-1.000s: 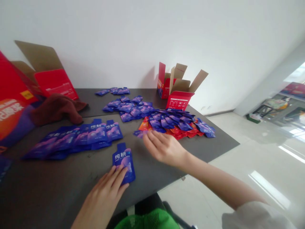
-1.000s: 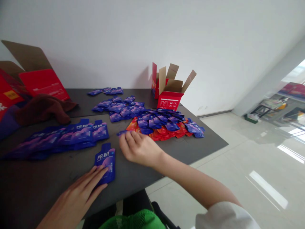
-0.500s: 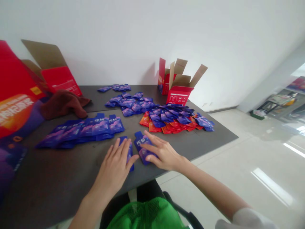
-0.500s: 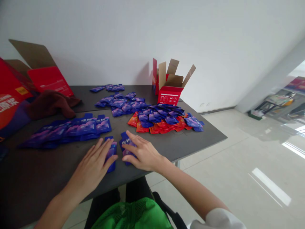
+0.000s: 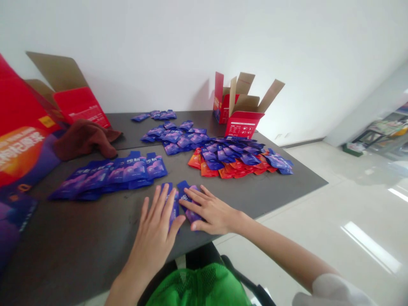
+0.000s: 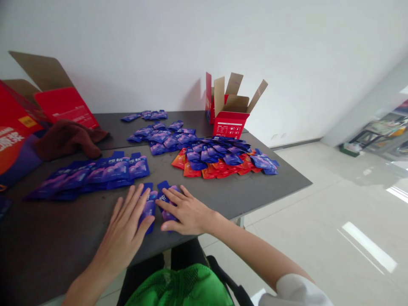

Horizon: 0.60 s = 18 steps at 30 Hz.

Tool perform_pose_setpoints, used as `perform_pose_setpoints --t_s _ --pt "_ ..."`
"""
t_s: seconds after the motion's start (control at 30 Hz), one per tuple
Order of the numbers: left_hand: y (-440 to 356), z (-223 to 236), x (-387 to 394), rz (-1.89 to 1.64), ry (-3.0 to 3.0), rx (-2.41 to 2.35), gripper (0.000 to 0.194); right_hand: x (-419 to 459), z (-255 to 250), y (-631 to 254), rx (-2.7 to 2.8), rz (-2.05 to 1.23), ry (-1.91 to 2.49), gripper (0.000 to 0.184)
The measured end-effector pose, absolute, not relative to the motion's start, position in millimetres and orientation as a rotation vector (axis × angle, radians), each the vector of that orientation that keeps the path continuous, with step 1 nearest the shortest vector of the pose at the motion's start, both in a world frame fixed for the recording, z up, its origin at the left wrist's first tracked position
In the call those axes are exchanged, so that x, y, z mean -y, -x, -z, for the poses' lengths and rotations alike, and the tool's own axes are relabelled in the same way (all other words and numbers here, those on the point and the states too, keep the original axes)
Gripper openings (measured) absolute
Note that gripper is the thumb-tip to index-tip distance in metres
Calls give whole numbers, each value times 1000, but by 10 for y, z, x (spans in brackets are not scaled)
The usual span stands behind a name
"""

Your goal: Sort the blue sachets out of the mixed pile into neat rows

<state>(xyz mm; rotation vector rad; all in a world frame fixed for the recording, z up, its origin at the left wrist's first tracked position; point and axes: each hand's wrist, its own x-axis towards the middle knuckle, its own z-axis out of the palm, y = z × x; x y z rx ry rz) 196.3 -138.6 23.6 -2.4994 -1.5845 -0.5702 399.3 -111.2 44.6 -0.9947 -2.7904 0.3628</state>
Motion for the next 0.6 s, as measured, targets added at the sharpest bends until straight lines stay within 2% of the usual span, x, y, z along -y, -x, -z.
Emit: perform_pose_setpoints --t_s 0.17,0.27,0.33,0.47,0.6 --pt "-1892 -205 1713 485 2446 1467 99 1340 -450 -4006 2779 -462 927 86" --pt "-1877 -95 1817 404 2455 1382 105 1470 -428 -4021 2808 -477 894 91" --pt "-1851 -29 1868 391 2429 1352 100 1545 -400 -4042 2849 -447 848 87" --pt "-1713 45 1986 474 2348 1193 66 1690 -296 -4110 2902 -250 701 68" --pt "-1514 29 2106 537 2413 984 57 1787 -248 -4152 2763 133 582 41"
